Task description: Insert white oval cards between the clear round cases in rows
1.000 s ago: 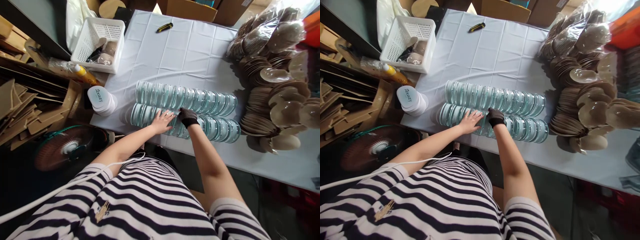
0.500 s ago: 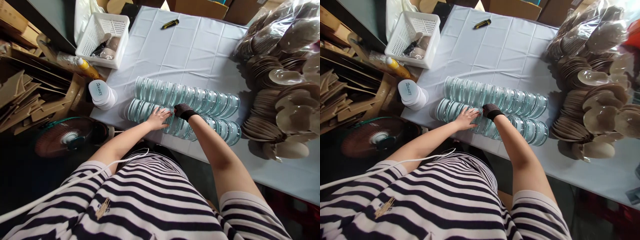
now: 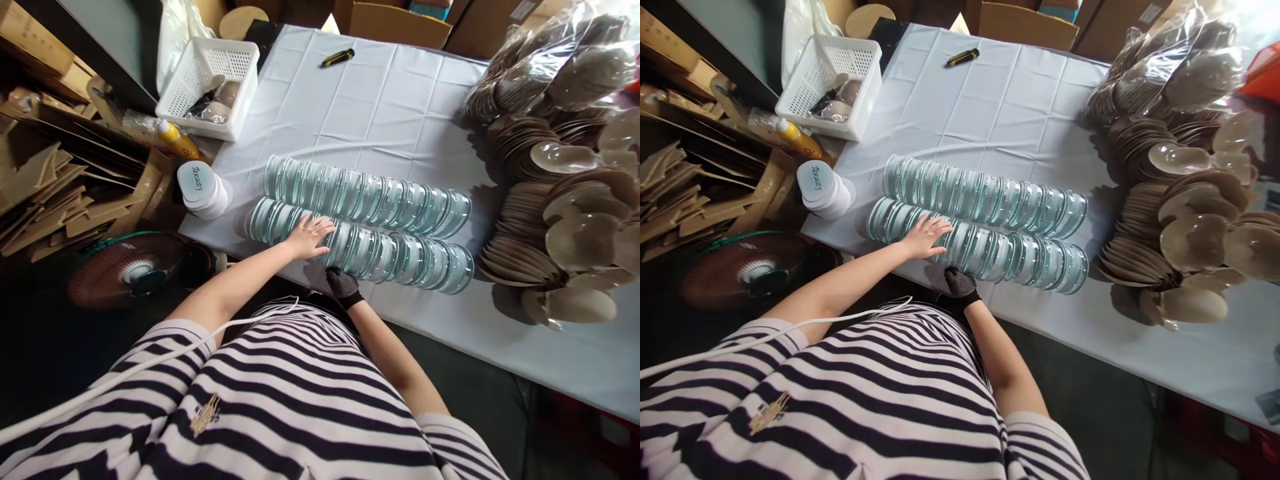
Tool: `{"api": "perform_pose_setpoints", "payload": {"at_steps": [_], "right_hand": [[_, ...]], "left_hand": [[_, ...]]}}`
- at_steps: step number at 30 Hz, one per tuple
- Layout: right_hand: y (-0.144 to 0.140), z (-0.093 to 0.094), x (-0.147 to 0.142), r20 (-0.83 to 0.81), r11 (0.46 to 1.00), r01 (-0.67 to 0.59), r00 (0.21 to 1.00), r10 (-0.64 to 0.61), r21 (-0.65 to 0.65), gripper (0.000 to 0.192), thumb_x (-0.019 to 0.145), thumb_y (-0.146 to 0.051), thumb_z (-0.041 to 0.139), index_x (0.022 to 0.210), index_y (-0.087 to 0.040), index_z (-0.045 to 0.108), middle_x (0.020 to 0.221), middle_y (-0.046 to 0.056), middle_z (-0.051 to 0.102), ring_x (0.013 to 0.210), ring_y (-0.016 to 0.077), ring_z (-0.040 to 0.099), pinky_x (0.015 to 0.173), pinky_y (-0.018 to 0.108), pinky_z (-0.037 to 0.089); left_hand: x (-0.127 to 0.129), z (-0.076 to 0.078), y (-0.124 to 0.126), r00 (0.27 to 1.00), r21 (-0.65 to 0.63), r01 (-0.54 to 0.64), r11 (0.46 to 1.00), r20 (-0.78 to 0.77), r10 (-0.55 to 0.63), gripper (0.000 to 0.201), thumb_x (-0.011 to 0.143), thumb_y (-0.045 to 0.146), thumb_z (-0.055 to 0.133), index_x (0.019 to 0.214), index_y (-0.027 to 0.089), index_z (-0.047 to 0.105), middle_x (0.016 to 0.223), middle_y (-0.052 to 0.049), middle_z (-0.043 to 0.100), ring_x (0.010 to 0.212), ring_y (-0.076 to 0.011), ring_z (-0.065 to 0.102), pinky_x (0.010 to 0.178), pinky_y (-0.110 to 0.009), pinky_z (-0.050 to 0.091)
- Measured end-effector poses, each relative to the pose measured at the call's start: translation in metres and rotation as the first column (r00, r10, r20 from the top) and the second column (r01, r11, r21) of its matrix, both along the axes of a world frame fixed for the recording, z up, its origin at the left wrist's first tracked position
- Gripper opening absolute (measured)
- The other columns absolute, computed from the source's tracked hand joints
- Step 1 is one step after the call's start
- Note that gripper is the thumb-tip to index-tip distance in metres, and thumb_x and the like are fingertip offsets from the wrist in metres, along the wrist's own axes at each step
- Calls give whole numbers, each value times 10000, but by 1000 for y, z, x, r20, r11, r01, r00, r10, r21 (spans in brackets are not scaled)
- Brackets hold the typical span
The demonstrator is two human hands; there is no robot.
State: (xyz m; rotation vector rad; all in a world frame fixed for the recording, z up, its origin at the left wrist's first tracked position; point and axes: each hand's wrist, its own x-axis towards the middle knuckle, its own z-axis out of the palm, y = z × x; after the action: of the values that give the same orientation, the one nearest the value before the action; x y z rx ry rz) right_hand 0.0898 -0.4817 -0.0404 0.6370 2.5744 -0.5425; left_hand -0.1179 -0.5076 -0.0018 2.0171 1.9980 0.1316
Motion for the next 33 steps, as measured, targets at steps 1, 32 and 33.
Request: {"api": "perform_pose_setpoints", "payload": {"at_steps": [1,32,33], "right_hand": [[-1,1,1,6,1000,-13,1000,13,-10,430,994,-295,298,1257,-270,637,1290,82,651,1094,251,633,868,339,510],[86,69,11,-15,957,207,978,-209,205,377,977,-274,368,1160,-167,680,1149,172,683,1013,276,671,849,364,508],[71,61,19,-7,963,211,977,-213,170,394,979,-280,350,1177,-179,675,1151,174,681,1009,286,670,846,383,515]], "left_hand": [[2,2,0,1000,-13,-9,1000,3,9,658,914,511,496,1513,281,349,1582,-43,366,1496,-273,229,1227,-554,38],[56,-7,33,998,80,50,996,37,-53,570,917,499,454,1465,346,423,1561,2,402,1443,-287,326,1207,-578,159],[56,-7,33,998,75,49,996,38,-52,568,919,501,449,1465,347,422,1563,3,399,1445,-287,323,1207,-578,154]]}}
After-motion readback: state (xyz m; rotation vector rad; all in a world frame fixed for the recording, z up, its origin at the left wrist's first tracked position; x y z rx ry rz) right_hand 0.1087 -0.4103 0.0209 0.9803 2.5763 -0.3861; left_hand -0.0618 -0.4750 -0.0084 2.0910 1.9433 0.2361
